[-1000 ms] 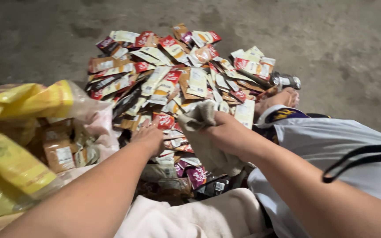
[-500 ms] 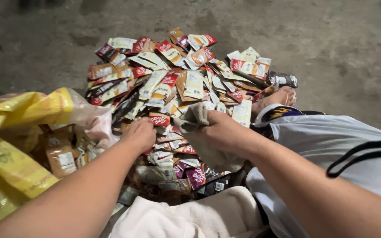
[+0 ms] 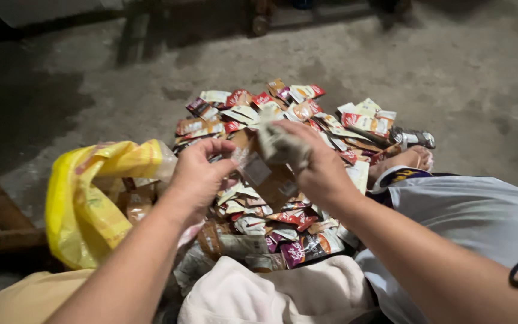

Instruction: The person sits on the floor and wipes individual small packets with a cloth, picking them up from a pile and placing them into a yellow plastic bag. The person handles the packets one at a time, wiping them thoroughly before moving to the next.

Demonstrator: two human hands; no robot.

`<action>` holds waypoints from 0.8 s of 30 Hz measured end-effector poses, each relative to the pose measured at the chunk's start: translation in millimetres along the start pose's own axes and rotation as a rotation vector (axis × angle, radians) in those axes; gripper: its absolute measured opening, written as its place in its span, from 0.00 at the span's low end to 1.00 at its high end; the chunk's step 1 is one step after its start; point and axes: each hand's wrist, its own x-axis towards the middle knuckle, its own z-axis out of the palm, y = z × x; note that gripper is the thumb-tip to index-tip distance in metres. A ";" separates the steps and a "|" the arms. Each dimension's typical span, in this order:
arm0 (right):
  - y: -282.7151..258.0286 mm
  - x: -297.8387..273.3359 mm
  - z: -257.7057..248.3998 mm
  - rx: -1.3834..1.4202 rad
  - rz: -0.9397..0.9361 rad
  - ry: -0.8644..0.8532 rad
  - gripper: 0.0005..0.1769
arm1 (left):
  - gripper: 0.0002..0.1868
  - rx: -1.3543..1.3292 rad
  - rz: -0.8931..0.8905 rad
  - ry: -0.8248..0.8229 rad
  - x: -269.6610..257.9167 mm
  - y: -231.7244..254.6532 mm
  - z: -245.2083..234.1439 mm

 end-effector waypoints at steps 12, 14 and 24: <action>-33.1 2.8 -18.4 -0.333 0.023 -0.098 0.32 | 0.13 0.039 0.022 0.317 -26.5 53.1 -3.8; -41.2 1.4 -17.3 -0.308 -0.127 -0.013 0.30 | 0.14 0.010 0.022 0.295 -26.3 48.1 5.9; -38.9 2.1 -15.9 -0.291 -0.215 -0.171 0.19 | 0.14 0.101 0.118 0.431 -15.1 79.2 -0.9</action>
